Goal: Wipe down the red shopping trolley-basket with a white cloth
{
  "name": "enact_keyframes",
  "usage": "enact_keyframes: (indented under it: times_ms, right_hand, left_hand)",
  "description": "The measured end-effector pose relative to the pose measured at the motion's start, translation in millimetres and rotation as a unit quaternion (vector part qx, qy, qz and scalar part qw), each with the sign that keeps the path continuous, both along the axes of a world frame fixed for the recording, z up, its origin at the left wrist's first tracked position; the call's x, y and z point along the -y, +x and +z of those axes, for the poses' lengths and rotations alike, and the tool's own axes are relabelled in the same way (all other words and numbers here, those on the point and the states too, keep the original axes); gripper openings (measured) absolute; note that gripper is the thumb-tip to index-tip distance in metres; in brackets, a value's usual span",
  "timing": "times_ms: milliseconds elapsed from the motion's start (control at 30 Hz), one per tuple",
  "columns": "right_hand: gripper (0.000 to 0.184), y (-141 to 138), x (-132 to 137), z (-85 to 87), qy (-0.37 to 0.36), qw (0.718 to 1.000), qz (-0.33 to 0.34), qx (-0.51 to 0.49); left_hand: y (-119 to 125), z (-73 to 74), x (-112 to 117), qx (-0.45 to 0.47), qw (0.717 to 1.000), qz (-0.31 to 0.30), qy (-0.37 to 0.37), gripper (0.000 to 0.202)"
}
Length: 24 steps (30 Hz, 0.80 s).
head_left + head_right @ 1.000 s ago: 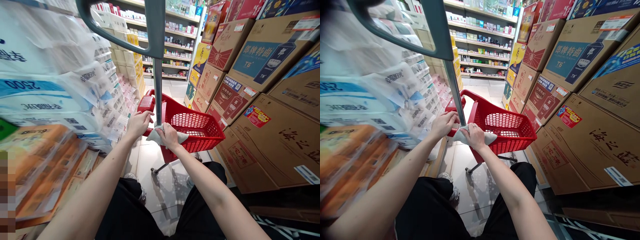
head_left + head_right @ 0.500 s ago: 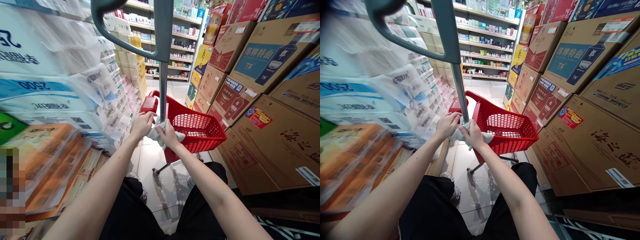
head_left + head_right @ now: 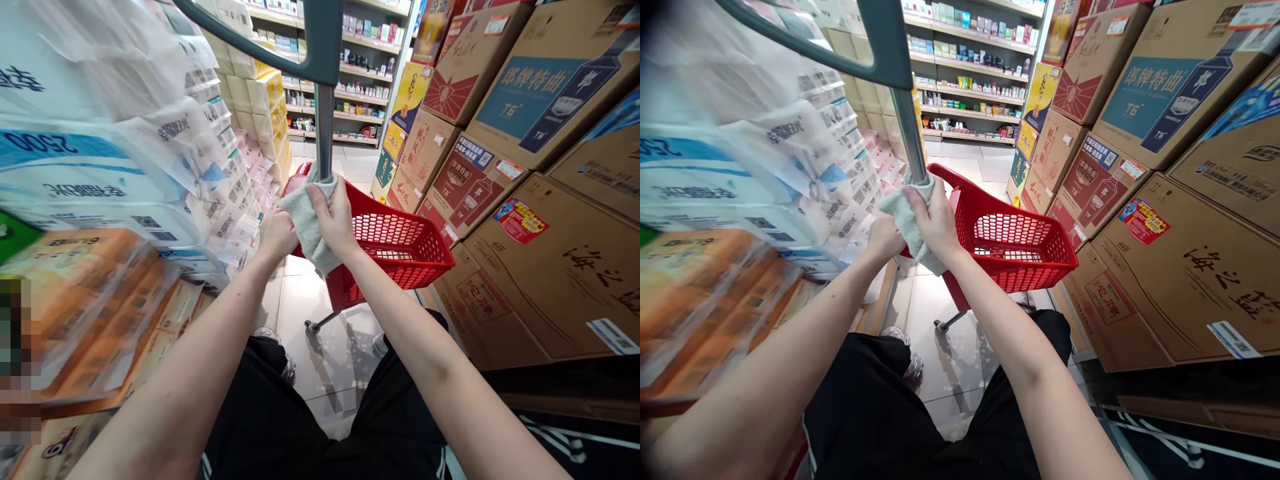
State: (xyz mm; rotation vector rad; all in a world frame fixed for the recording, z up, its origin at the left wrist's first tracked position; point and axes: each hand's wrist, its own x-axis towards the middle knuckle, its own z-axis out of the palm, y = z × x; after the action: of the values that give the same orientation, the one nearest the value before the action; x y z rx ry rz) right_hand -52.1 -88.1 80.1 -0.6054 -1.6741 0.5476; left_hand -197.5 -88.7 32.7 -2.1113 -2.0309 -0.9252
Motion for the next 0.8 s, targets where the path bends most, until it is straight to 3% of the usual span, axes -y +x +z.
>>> enact_keyframes:
  times_ms: [67,233,300,367,567,667,800]
  right_hand:
    - [0.031,1.4,-0.3,-11.8,-0.003,1.0,-0.001,0.009]
    - [0.03,11.0,-1.6,-67.4,-0.023,0.996,-0.007,0.089]
    - [0.03,13.3,-1.7,-77.0,-0.022,0.994,-0.017,0.105]
    - [0.031,12.6,-0.9,-73.7,-0.017,0.994,-0.022,0.105]
    - [0.034,0.6,0.0,-41.5,-0.015,0.998,-0.042,0.052]
    - [0.034,0.9,-4.7,-47.9,-0.008,0.997,-0.035,0.067]
    - [0.034,10.3,-10.1,-72.7,-0.01,0.992,-0.032,0.126]
  left_hand:
    - [1.5,2.1,1.9,0.001,1.0,-0.002,0.012,0.031]
    - [10.7,13.4,11.4,0.062,0.997,-0.03,0.026,0.041]
    - [13.5,16.2,13.8,0.086,0.995,-0.038,0.025,0.048]
    - [14.3,16.7,14.3,0.085,0.995,-0.048,0.02,0.053]
    - [8.1,9.6,7.0,0.044,0.999,-0.026,0.018,0.066]
    - [7.8,8.7,5.1,0.045,0.999,-0.026,0.011,0.068]
    - [12.0,11.9,6.0,0.062,0.997,-0.04,0.019,0.068]
